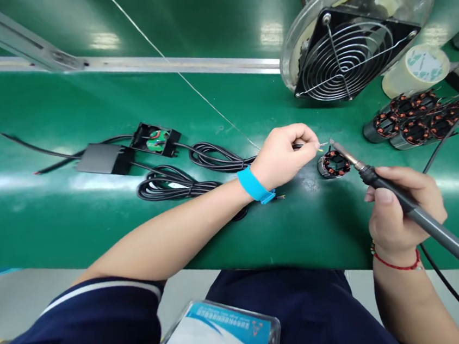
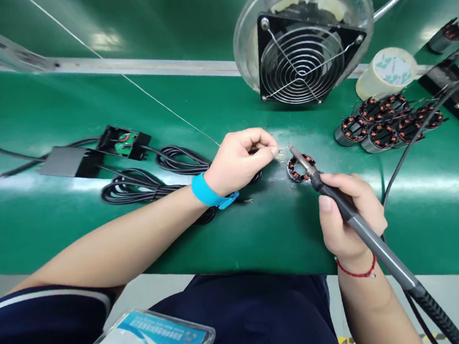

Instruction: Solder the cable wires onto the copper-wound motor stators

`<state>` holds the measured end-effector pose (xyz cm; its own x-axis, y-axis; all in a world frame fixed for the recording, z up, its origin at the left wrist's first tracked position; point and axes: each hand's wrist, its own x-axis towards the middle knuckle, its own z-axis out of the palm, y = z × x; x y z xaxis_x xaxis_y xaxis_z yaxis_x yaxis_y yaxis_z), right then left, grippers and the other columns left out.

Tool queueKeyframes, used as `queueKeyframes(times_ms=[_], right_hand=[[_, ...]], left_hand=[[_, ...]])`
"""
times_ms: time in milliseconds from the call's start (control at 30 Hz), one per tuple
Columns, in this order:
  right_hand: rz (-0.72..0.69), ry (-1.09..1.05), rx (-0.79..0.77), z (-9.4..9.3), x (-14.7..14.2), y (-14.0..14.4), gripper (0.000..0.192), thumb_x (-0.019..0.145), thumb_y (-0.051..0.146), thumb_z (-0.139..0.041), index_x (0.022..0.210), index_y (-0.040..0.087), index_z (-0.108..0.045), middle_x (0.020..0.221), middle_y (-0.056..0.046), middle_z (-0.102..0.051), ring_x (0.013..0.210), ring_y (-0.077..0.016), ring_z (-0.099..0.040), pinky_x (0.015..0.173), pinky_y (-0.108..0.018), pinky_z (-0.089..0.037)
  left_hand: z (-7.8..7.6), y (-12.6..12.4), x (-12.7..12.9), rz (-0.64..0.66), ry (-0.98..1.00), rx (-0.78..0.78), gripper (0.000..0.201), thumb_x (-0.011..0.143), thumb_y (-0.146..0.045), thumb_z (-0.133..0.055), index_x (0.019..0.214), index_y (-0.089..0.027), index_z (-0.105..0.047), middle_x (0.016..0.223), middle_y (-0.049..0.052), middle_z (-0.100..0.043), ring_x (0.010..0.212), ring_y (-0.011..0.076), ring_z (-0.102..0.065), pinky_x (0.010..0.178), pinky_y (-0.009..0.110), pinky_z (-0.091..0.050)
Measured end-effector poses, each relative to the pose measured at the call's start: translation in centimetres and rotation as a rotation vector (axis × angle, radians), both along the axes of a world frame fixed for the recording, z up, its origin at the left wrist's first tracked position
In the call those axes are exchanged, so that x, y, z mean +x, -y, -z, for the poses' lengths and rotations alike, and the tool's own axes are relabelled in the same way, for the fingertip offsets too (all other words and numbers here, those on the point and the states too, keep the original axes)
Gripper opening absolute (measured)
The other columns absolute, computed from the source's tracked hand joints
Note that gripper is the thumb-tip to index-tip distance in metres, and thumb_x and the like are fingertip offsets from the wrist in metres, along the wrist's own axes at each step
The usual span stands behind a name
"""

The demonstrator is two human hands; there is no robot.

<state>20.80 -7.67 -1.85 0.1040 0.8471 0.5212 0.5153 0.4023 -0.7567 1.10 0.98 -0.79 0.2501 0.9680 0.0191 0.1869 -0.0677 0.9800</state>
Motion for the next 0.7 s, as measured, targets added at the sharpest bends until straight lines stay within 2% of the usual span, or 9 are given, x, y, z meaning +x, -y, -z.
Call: queueKeyframes(times_ms=[100,167,533,700], right_hand=[[0.022,0.026,0.139,-0.37,-0.66,-0.51,0.022,0.086,0.031,-0.065,0.107,0.025,-0.072,0.079,-0.001,-0.068,0.055,-0.0148,-0.058,0.05,-0.031,-0.044],[0.035,0.029,0.151,-0.41,-0.98,-0.73,0.022,0.087,0.032,-0.064,0.106,0.025,-0.072,0.075,-0.001,-0.067,0.052,-0.0143,-0.056,0.046,-0.03,-0.04],[0.012,0.037,0.166,-0.64,-1.07,-0.78,0.023,0.085,0.03,-0.065,0.106,0.024,-0.073,0.076,-0.001,-0.069,0.051,-0.0141,-0.056,0.046,-0.031,-0.041],[-0.019,0.076,0.133,-0.71,-0.96,-0.65,0.023,0.085,0.029,-0.065,0.107,0.026,-0.072,0.079,-0.001,-0.07,0.054,-0.0153,-0.057,0.049,-0.033,-0.045]], left_hand=[[0.01,0.03,0.04,-0.001,-0.007,0.01,0.008,0.075,-0.014,-0.055,0.069,-0.014,-0.06,0.064,-0.003,-0.058,0.06,0.0075,-0.048,0.061,0.021,-0.04],[0.01,0.03,0.09,-0.006,-0.021,0.007,0.008,0.075,-0.014,-0.055,0.069,-0.014,-0.06,0.064,-0.003,-0.058,0.061,0.008,-0.048,0.061,0.022,-0.04],[-0.08,0.24,0.21,-0.008,-0.004,0.008,0.009,0.077,-0.013,-0.054,0.069,-0.016,-0.056,0.064,-0.003,-0.055,0.062,0.0085,-0.047,0.062,0.023,-0.04],[-0.08,0.21,0.27,-0.014,-0.025,-0.012,0.009,0.079,-0.014,-0.054,0.07,-0.016,-0.055,0.063,-0.003,-0.053,0.061,0.0088,-0.046,0.061,0.023,-0.038]])
